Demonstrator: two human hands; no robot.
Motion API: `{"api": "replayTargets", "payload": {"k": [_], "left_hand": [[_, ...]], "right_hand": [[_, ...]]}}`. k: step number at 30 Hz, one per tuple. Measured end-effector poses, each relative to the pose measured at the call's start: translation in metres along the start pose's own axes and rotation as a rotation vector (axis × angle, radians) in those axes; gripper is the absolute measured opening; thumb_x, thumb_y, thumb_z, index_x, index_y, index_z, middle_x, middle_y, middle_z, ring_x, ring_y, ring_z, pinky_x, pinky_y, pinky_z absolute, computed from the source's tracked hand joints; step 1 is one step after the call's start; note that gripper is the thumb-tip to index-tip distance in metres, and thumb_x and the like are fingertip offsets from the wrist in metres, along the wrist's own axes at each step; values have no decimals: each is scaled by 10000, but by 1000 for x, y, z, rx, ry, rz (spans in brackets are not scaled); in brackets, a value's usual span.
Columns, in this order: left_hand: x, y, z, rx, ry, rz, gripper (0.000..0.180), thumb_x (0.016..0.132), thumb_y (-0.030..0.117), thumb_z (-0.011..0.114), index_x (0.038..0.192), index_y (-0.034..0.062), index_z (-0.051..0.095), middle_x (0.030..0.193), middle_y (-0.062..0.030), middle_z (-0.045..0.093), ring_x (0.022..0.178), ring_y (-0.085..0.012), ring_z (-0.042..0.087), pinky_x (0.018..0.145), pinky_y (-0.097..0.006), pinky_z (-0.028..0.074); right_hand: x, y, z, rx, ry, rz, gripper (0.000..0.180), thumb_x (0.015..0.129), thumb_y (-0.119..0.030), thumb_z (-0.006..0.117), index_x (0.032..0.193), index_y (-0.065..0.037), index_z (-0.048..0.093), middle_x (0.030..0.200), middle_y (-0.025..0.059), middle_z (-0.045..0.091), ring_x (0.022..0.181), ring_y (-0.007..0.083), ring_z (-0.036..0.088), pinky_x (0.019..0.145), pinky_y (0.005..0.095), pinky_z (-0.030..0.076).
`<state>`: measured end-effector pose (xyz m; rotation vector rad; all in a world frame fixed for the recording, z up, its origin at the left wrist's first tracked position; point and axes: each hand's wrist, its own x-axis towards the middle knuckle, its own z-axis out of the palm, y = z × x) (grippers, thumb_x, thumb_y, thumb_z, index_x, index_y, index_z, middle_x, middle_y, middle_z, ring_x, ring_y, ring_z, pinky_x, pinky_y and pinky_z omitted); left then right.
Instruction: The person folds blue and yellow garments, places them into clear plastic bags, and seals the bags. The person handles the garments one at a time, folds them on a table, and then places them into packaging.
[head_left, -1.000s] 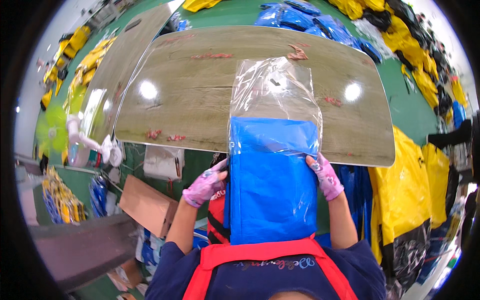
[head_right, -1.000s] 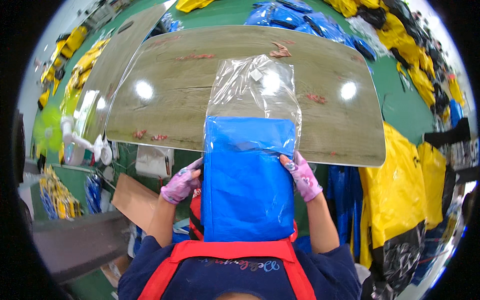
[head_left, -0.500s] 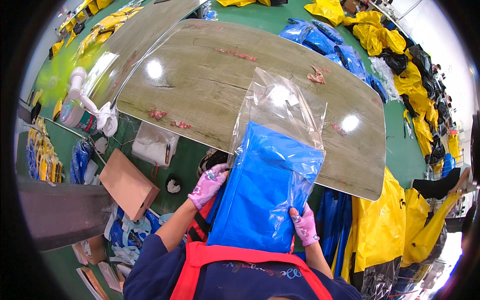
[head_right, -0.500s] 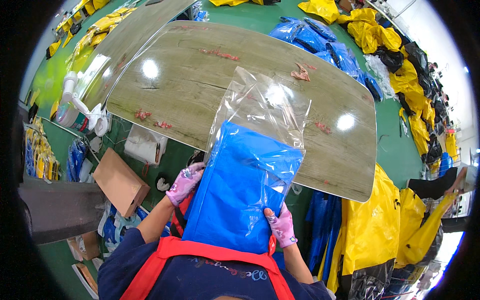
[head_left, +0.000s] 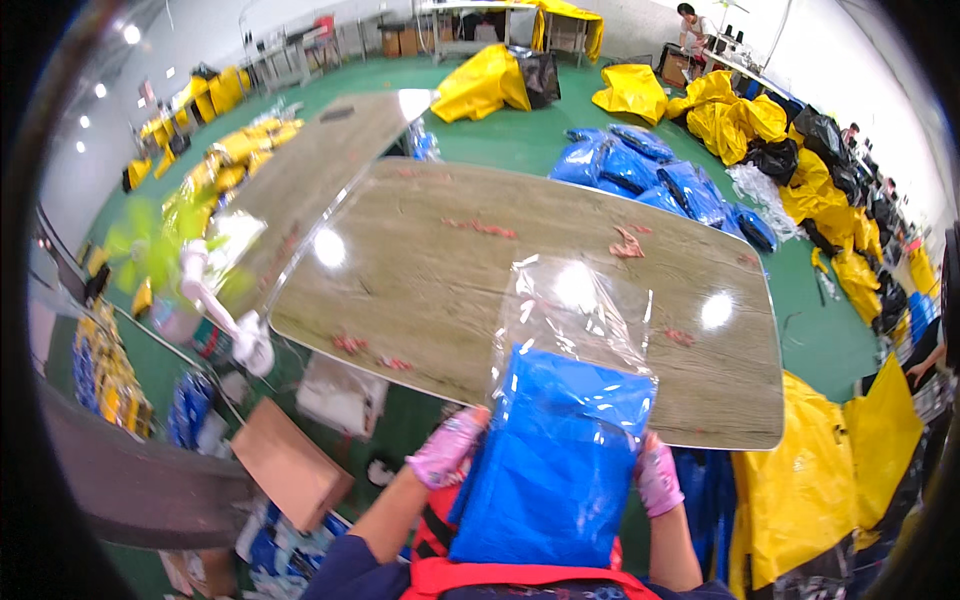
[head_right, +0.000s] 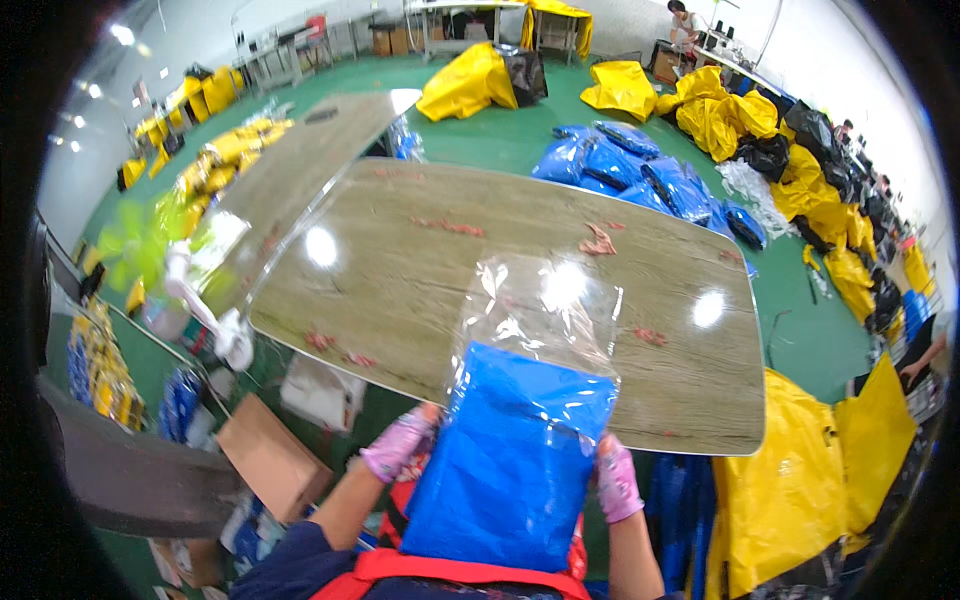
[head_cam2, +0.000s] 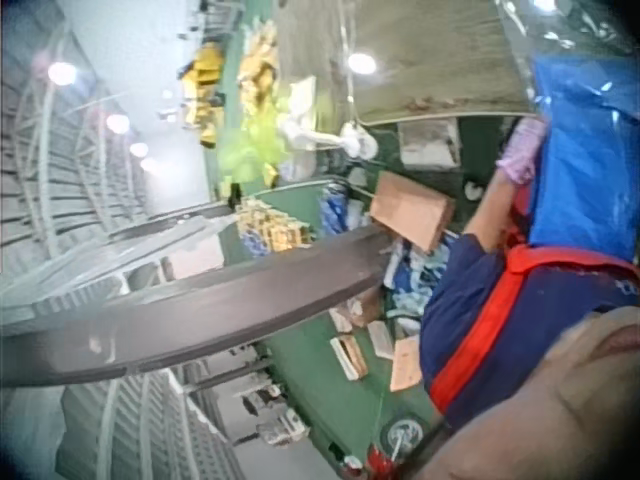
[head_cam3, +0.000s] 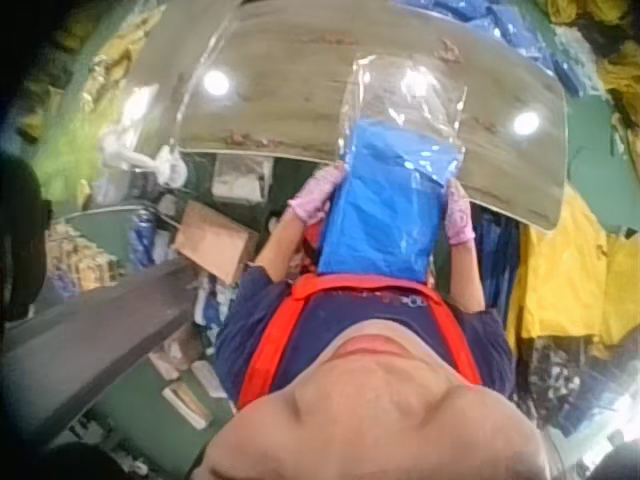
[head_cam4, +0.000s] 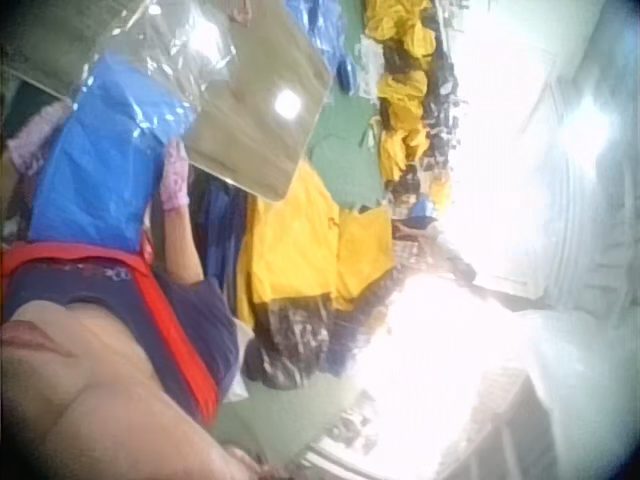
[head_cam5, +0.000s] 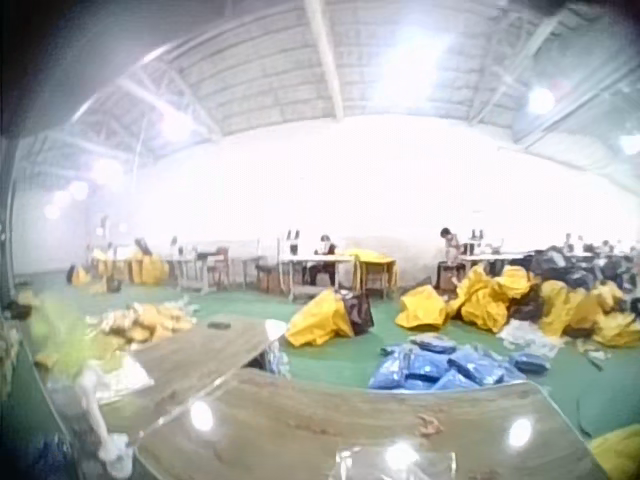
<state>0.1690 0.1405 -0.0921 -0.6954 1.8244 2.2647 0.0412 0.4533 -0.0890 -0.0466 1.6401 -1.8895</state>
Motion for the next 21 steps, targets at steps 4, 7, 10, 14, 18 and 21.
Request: {"api": "replayTargets", "payload": {"k": [4,7,10,14,18,21], "left_hand": [[-37,28,26,65,-18,-11,724,868,373,665,1371,-57,374,1330,-199,500,1214,-280,486,1013,-385,402],[-84,-24,14,-157,-37,-162,761,880,386,625,1435,-17,295,1400,-201,436,1299,-300,410,1080,-369,319],[-73,-25,3,43,15,-55,747,915,411,579,1447,-19,281,1420,-191,416,1317,-265,383,1109,-342,279],[-46,-4,-8,796,500,565,711,858,281,651,1396,-61,335,1328,-247,494,1255,-361,466,1059,-423,366],[-16,54,18,1172,301,930,703,834,425,634,1389,48,426,1451,-178,391,1360,-352,336,1117,-486,224],[-7,50,45,1353,129,830,702,841,508,580,1386,89,441,1473,-137,368,1369,-348,318,1125,-527,176]], "right_hand": [[-32,-10,47,-200,83,-135,718,814,-372,737,1359,-37,409,1194,113,576,1075,226,557,936,381,454],[-66,12,55,-307,-107,-198,812,828,-315,727,1460,-66,281,1432,154,398,1307,286,389,1077,411,340],[-81,21,24,-296,-319,132,556,895,-315,632,1370,-84,456,1479,150,353,1363,373,307,1120,489,256],[-63,-35,42,-759,-31,-232,1151,680,-581,770,1482,-9,174,1431,220,361,1315,350,380,1090,423,310],[-19,-32,64,-1291,173,-723,941,763,-667,603,1390,-1,380,1446,240,346,1346,426,309,1102,547,212],[-8,-19,81,-1384,113,-704,808,801,-632,567,1384,-89,435,1470,229,320,1372,421,265,1096,598,164]]}}
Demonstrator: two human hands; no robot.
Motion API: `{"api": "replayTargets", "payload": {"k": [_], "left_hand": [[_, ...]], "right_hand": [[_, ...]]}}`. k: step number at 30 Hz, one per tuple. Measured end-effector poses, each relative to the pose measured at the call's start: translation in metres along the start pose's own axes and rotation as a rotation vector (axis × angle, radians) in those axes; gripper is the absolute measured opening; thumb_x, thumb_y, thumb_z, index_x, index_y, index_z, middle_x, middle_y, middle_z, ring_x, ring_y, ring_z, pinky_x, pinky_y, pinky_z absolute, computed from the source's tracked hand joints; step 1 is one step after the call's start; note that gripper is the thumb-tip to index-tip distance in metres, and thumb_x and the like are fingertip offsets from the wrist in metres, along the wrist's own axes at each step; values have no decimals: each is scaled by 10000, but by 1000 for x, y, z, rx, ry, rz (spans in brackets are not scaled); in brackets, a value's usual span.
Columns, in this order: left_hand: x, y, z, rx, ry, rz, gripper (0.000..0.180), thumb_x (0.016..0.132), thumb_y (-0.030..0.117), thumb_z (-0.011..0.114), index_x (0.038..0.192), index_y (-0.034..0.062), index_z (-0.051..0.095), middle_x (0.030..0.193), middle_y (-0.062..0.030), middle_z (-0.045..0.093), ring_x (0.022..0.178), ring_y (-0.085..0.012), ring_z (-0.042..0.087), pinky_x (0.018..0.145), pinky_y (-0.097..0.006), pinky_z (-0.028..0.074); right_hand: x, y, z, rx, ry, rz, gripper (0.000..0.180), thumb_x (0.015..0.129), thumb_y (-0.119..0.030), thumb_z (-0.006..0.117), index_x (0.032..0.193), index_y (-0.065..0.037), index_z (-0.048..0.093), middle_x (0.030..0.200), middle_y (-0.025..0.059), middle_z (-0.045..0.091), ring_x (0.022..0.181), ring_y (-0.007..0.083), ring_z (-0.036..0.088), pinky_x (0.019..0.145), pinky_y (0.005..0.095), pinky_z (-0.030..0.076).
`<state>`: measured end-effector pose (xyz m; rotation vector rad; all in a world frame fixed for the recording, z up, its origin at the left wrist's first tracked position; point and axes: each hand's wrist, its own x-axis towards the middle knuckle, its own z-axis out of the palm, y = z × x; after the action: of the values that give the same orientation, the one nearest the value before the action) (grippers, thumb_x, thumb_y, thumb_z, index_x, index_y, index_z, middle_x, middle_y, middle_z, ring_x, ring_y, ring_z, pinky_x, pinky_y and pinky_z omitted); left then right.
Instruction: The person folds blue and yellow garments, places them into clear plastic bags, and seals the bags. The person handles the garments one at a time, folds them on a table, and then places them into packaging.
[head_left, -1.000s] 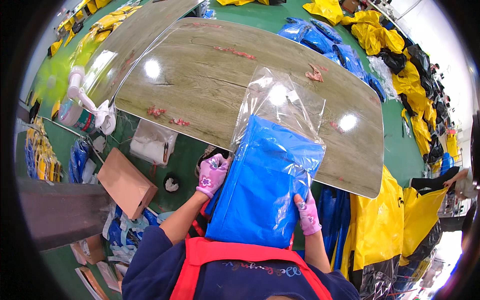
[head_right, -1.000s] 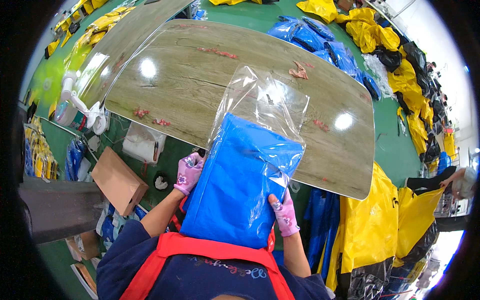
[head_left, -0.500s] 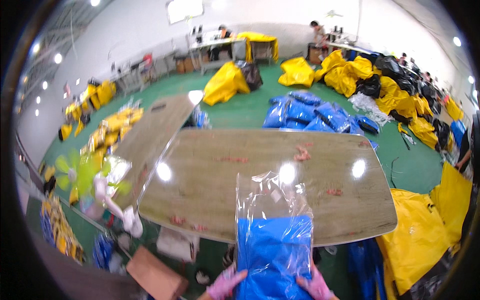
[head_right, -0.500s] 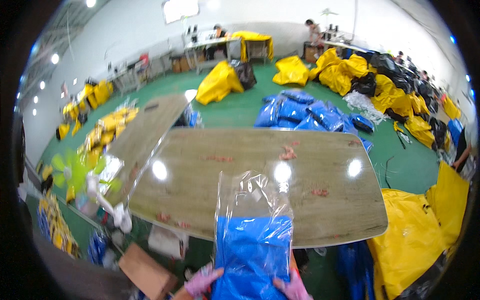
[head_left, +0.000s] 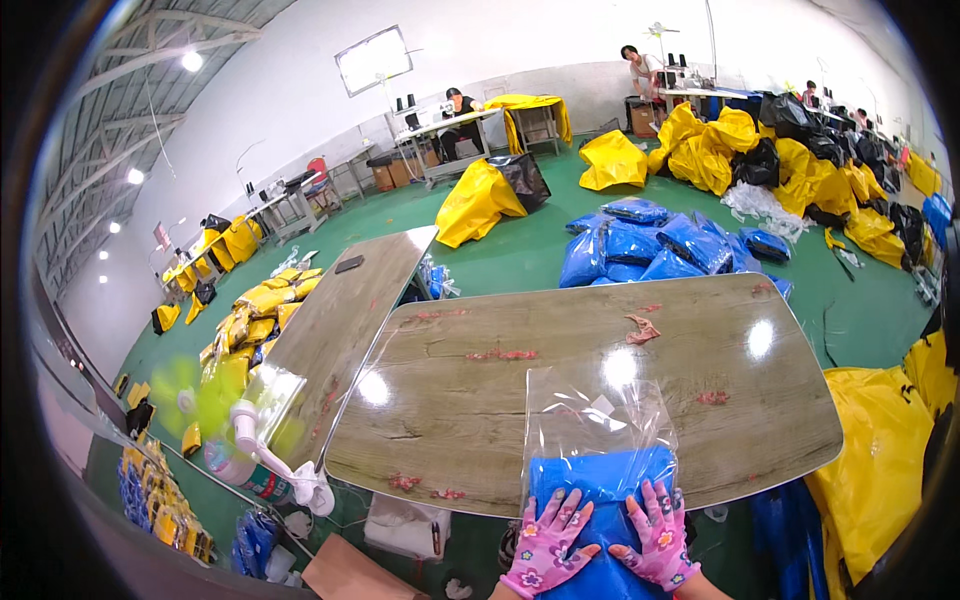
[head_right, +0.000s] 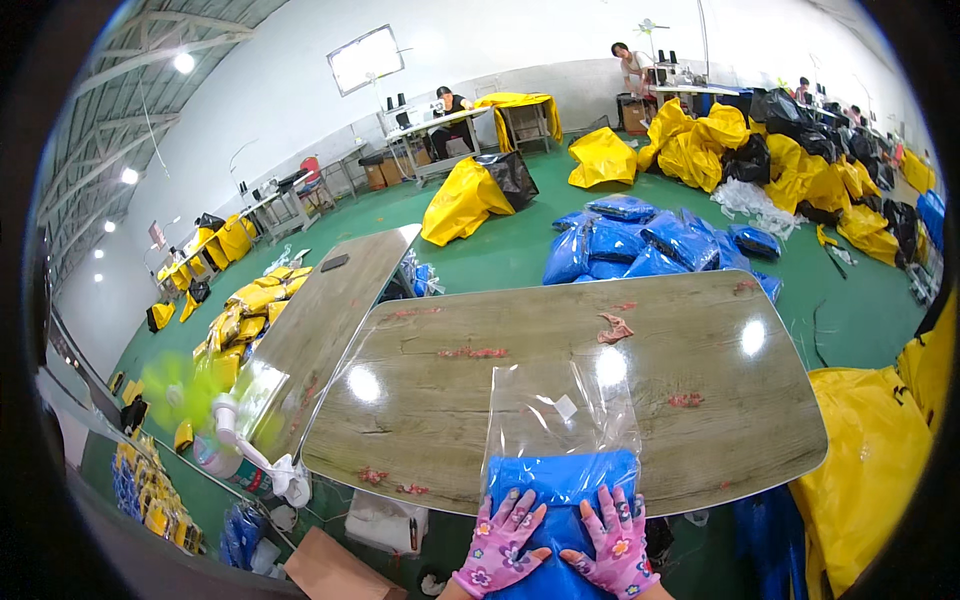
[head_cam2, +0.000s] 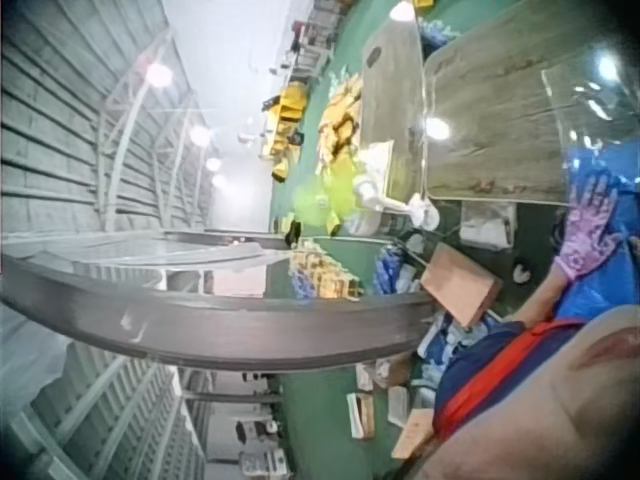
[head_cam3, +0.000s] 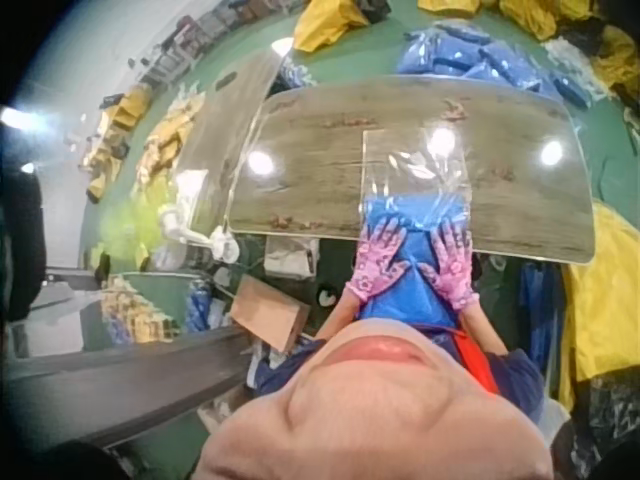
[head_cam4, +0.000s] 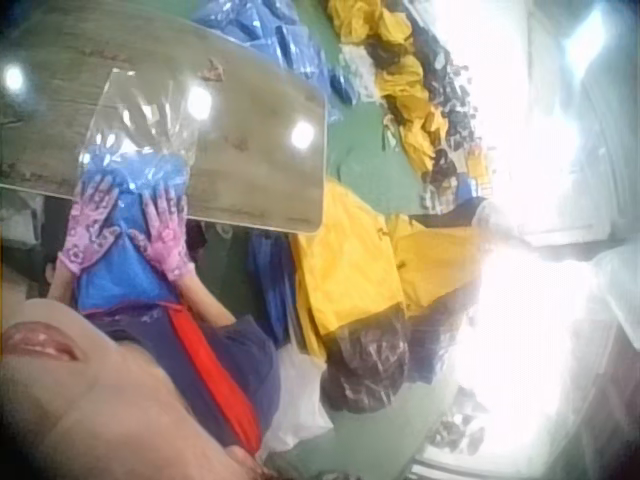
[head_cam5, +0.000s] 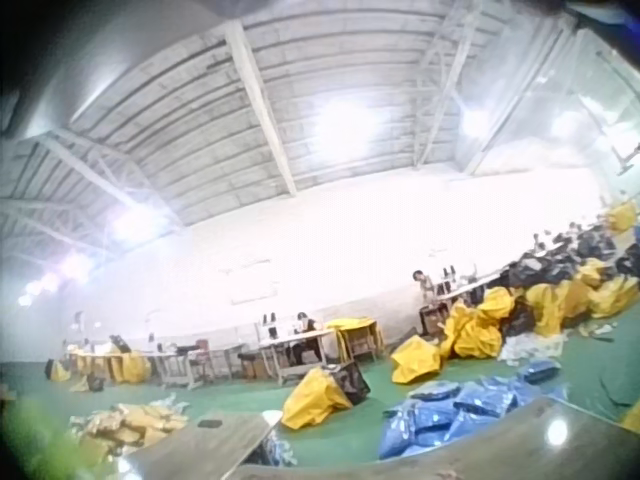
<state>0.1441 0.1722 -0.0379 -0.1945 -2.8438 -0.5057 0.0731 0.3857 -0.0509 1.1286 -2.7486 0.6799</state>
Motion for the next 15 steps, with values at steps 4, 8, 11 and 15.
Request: {"api": "replayTargets", "payload": {"k": [4,8,11,15], "left_hand": [[-4,1,9,10,-36,-66,710,839,544,572,1386,109,447,1477,-120,368,1377,-329,307,1126,-546,154],[-2,1,6,14,-61,-78,727,831,561,573,1381,102,452,1477,-122,367,1375,-327,310,1123,-548,161],[-3,0,6,2,-53,-82,727,827,568,575,1374,103,460,1476,-120,369,1375,-327,311,1120,-549,168],[-4,-1,7,-16,-33,-79,727,824,573,575,1372,109,464,1472,-115,379,1370,-326,321,1115,-554,179]], "right_hand": [[-4,-5,-4,127,12,59,763,814,-601,573,1372,-94,452,1473,220,320,1366,439,264,1093,590,180],[-6,3,3,145,7,63,729,820,-555,600,1367,-94,460,1468,219,329,1356,458,270,1088,581,202],[-7,3,3,175,30,58,720,823,-547,601,1365,-93,463,1466,219,332,1355,457,273,1085,578,211],[-6,2,3,147,23,59,714,822,-531,612,1360,-85,468,1461,216,339,1353,450,281,1083,565,232]]}}
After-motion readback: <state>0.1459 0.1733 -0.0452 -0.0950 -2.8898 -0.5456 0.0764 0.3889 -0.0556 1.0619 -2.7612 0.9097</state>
